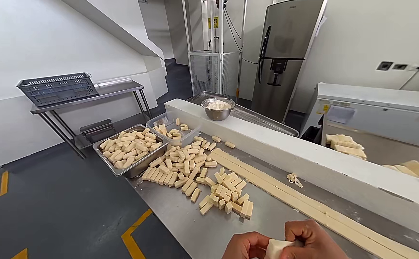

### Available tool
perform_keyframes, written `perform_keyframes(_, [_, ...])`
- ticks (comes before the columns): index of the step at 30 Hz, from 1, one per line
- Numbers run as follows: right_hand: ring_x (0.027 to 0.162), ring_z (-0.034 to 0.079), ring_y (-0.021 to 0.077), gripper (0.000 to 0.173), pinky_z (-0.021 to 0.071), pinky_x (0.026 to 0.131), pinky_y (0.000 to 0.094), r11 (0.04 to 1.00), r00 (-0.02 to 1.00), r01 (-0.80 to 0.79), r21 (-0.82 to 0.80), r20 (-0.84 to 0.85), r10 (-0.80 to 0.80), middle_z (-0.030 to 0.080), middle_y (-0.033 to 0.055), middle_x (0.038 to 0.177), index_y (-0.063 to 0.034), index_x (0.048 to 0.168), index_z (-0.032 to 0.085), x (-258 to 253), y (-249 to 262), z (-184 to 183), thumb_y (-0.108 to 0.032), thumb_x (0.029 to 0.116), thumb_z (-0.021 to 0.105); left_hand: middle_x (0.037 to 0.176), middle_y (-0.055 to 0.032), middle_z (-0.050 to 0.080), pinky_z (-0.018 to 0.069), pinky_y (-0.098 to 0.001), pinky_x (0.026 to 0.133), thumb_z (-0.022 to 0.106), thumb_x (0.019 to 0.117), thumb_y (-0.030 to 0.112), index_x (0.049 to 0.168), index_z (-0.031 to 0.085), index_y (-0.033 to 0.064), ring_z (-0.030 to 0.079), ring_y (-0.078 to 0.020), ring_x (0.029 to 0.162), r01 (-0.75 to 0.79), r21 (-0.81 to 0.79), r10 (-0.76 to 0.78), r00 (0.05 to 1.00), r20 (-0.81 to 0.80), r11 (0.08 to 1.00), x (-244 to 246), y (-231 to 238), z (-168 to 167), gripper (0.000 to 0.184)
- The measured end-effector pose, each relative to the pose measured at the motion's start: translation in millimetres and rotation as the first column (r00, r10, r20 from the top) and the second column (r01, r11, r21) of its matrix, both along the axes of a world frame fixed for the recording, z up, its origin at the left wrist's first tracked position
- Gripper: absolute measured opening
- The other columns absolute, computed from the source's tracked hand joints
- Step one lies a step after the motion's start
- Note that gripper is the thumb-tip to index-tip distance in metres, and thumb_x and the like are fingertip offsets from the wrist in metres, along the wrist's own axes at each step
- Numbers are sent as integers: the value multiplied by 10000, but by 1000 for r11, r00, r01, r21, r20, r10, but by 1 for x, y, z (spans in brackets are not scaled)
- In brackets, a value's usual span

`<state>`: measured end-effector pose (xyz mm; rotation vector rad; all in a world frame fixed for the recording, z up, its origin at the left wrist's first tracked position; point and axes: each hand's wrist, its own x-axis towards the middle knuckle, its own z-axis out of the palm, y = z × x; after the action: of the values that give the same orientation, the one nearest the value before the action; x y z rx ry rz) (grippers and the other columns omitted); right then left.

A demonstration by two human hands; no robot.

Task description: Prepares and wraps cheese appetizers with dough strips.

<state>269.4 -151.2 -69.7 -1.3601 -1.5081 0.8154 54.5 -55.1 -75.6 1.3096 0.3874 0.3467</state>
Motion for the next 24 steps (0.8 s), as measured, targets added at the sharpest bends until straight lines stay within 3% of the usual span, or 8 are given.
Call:
perform_keyframes(3, [502,335,-57,498,236,480,169,1000,998,14,-12,54,-14,406,-114,548,-107,579,480,-10,1,2,-352,799,854,1049,-115,655,535,-270,844,786,834,67,1096,694,-92,634,-109,931,32,204,-24,999,-40,978,0,0,-1,320])
perform_keyframes(5, [515,380,-67,409,282,485,149,999,999,-37,-12,13,37,463,-112,575,-90,638,555,-5,0,-1,-315,838,832,1002,-119,683,573,-288,833,764,870,68,1140,701,-87,674,-125,904,21,256,-9,999,-47,966,-2,2,1,318])
perform_keyframes(8, [570,491,-68,224,390,527,139,996,997,-78,-51,-18,77,601,-89,660,-42,820,697,8,-2,-6,-235,901,776,1126,-170,729,574,-321,928,624,966,9,1281,635,-97,719,-142,991,7,231,-4,1000,-15,973,-4,5,3,333])
perform_keyframes(12, [530,452,-45,322,348,510,170,993,995,56,-103,85,-48,545,-74,590,-36,716,648,-4,-1,-1,-278,858,806,1242,-206,650,539,-343,976,655,944,24,1292,599,-125,663,-182,1098,97,186,-92,995,-32,978,-1,7,-1,383])
perform_keyframes(16, [533,456,-36,327,358,514,173,994,998,2,-108,62,4,542,-61,596,-19,733,645,-8,-1,-2,-273,881,788,1115,-90,664,563,-284,893,716,879,-4,1208,672,-73,663,-106,978,13,82,-11,1000,-18,997,2,8,-7,340])
perform_keyframes(19, [550,499,-22,239,406,532,182,987,998,-25,-160,53,34,616,-28,648,7,847,703,-1,1,-8,-212,939,724,1126,-91,726,563,-289,927,624,949,-23,1307,613,-79,696,-85,983,-43,37,44,999,-12,998,4,11,-6,363])
perform_keyframes(22, [543,530,127,406,419,554,329,966,954,119,-231,297,-47,593,68,608,30,745,661,-14,6,-2,-321,940,721,1158,-117,683,516,-285,918,426,1071,123,1361,542,-103,641,-71,994,-12,107,17,999,-48,994,10,8,-13,386])
perform_keyframes(24, [641,662,326,399,516,633,517,971,895,80,-225,445,29,651,200,676,80,760,669,-36,11,2,-255,977,662,1028,-56,644,517,-315,905,247,1124,257,1197,577,-57,620,-79,949,-7,-16,5,993,-117,1000,20,1,-21,461])
